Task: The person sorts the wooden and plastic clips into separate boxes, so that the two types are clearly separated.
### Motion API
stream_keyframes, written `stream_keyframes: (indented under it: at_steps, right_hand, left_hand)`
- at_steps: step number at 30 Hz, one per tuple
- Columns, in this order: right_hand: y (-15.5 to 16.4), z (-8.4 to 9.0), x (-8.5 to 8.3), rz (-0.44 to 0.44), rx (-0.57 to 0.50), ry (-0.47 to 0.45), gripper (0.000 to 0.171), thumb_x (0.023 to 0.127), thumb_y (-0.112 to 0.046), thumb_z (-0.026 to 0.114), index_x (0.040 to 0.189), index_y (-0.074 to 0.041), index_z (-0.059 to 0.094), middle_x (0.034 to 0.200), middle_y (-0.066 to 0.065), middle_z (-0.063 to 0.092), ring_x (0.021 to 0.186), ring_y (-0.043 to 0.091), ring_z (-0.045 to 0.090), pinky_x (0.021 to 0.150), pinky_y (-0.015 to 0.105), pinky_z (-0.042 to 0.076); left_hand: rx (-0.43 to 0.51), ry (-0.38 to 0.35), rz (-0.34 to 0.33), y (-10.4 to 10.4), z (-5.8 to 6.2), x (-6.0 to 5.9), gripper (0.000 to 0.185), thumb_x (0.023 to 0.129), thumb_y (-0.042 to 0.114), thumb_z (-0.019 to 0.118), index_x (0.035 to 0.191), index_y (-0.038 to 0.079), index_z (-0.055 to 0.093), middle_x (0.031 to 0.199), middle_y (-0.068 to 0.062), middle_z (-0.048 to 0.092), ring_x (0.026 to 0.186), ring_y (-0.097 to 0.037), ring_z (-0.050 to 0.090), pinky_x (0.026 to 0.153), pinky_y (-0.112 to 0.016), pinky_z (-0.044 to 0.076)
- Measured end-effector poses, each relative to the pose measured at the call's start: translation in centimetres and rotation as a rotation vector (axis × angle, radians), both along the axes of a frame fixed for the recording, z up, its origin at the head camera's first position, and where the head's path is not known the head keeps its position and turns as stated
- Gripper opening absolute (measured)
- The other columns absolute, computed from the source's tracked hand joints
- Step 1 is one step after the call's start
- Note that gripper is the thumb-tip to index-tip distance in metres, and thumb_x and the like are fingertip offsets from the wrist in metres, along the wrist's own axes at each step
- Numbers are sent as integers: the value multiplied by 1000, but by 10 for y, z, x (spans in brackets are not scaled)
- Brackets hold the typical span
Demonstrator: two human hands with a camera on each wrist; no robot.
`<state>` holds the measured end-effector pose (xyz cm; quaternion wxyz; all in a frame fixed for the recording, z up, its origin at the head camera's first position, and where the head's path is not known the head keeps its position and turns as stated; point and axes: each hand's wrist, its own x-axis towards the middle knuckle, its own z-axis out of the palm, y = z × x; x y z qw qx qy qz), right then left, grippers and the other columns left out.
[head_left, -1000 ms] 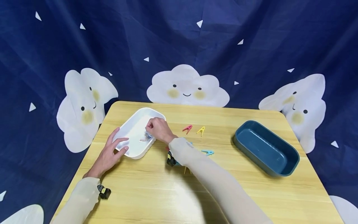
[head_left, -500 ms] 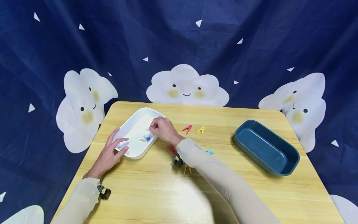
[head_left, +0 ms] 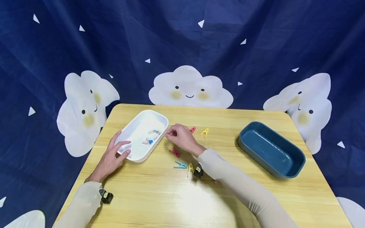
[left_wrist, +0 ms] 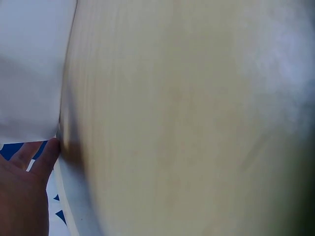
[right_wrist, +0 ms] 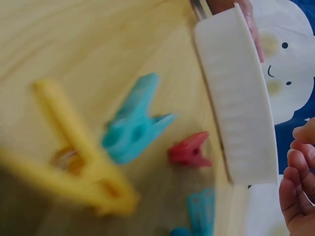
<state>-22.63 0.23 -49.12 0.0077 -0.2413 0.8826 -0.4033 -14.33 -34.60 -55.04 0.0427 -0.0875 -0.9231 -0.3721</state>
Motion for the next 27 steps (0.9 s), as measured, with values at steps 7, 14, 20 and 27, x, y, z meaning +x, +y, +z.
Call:
stream_keyframes:
  at_steps: [7, 14, 20, 27]
  right_hand:
    - [35, -11, 15, -17, -13, 22, 6, 99, -18, 80, 101, -12, 81, 96, 0, 74, 86, 11, 65, 80, 24, 56]
    - [57, -15, 26, -49, -25, 31, 4, 98, -16, 80, 100, -12, 80, 95, 0, 74, 85, 10, 66, 79, 25, 57]
    - [72, -14, 36, -64, -39, 37, 5, 98, -17, 81, 100, -12, 80, 94, -2, 73, 84, 8, 65, 79, 24, 58]
    - [96, -16, 51, -85, -46, 52, 5, 97, -15, 83, 99, -11, 81, 93, -2, 73, 83, 8, 65, 77, 23, 59]
  left_hand:
    - [7, 8, -8, 1, 0, -2, 40, 108, 34, 69, 140, 11, 69, 184, -8, 10, 163, -52, 20, 117, -83, 29]
    - [11, 12, -8, 0, -1, -1, 39, 108, 33, 69, 140, 10, 69, 184, -8, 10, 163, -53, 19, 118, -83, 28]
    - [13, 14, -8, -1, -3, 0, 39, 108, 33, 69, 139, 10, 69, 184, -9, 10, 163, -53, 19, 118, -83, 28]
    - [13, 19, -12, -2, -4, -1, 38, 107, 33, 69, 139, 11, 69, 184, -9, 10, 163, -53, 20, 117, -83, 29]
